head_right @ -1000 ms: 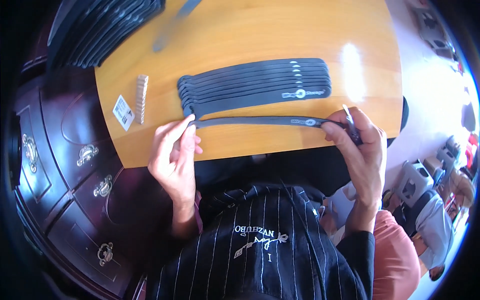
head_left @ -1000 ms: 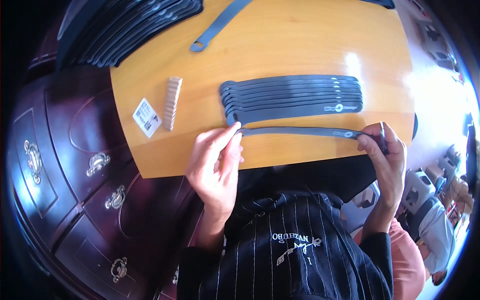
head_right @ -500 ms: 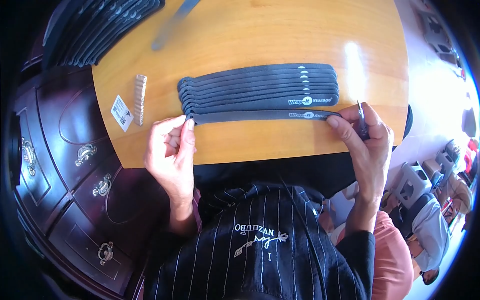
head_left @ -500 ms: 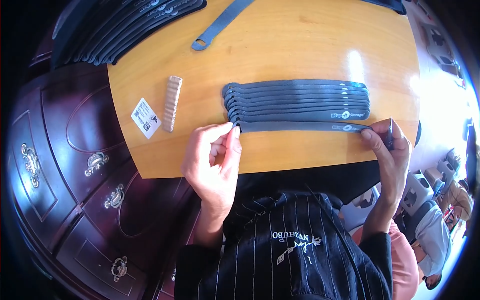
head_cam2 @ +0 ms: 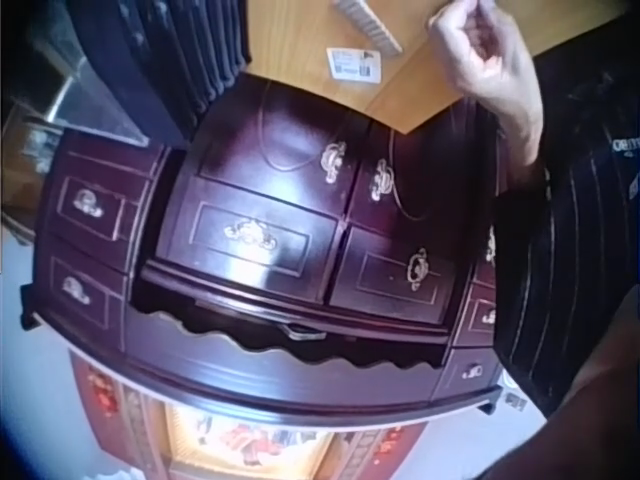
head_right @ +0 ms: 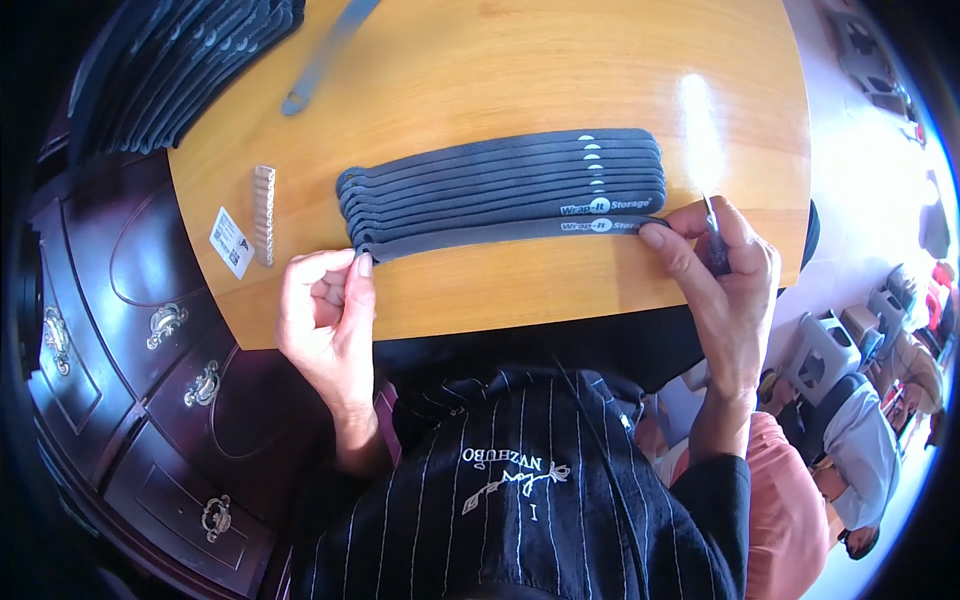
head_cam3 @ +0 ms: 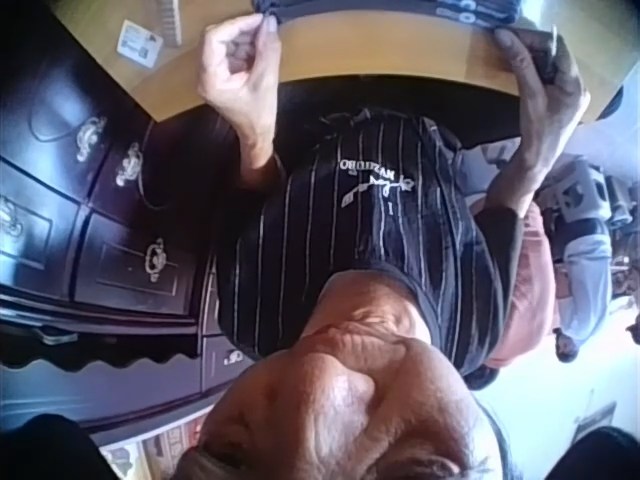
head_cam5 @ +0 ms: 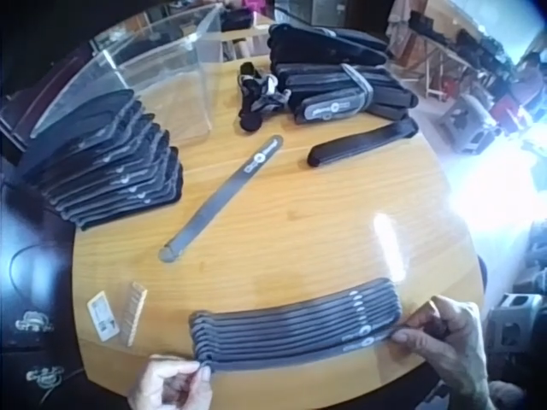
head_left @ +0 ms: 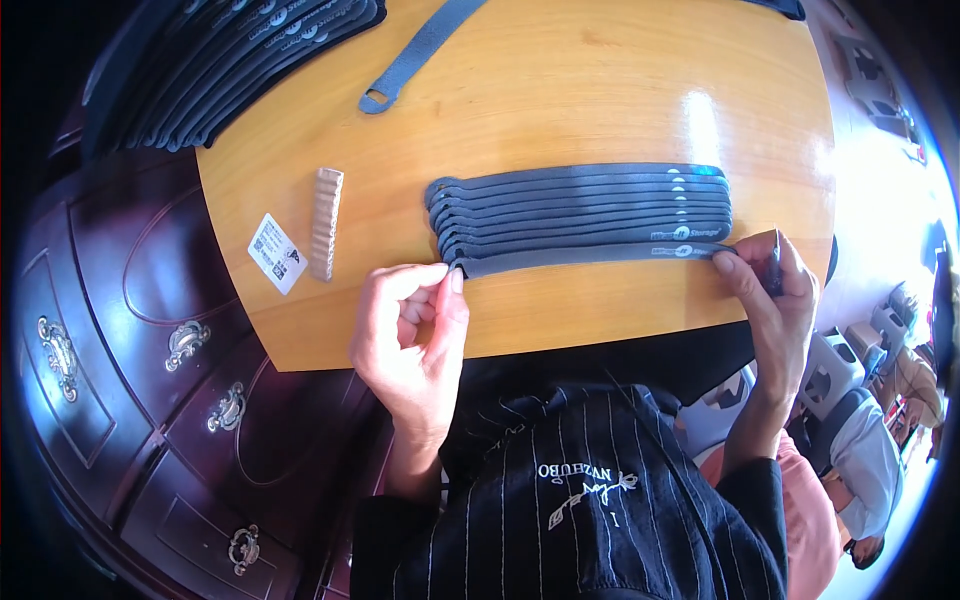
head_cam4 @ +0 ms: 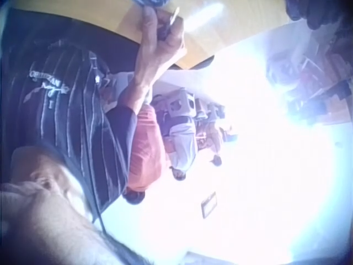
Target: The recorder is preparing rubber cable straps by using a metal pick tool to clear or adjust holes.
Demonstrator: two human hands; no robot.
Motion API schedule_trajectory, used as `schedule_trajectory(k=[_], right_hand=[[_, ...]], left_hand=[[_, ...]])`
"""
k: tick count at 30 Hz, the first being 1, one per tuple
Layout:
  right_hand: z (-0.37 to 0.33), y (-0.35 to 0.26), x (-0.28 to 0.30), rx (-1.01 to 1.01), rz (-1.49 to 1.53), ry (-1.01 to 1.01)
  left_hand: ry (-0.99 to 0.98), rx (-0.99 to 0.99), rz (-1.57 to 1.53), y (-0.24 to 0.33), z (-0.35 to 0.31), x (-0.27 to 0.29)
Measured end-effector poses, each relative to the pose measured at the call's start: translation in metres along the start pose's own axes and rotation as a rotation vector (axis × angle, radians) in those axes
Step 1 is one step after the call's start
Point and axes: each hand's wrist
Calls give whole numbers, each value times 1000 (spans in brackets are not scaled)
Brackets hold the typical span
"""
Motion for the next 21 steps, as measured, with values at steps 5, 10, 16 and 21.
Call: schedule_trajectory(k=[5, 10, 16, 21], right_hand=[[-4, -1, 4, 60, -133, 3], [-9, -3, 6, 77, -91, -43], [-21, 1, 10, -11, -19, -79], [-18, -5, 7, 36, -57, -53]], left_hand=[[-30, 0, 32, -1, 0, -3], [-40, -34, 36, 4, 4, -2], [-67, -3, 7, 4, 4, 1], [-113, -2, 10, 5, 7, 4]])
Point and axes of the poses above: each hand's wrist, its own z-axis towards the middle knuckle, its own x-axis out of the back of the hand, y = z × x, and after that the axes turned 15 degrees about z, right-handed
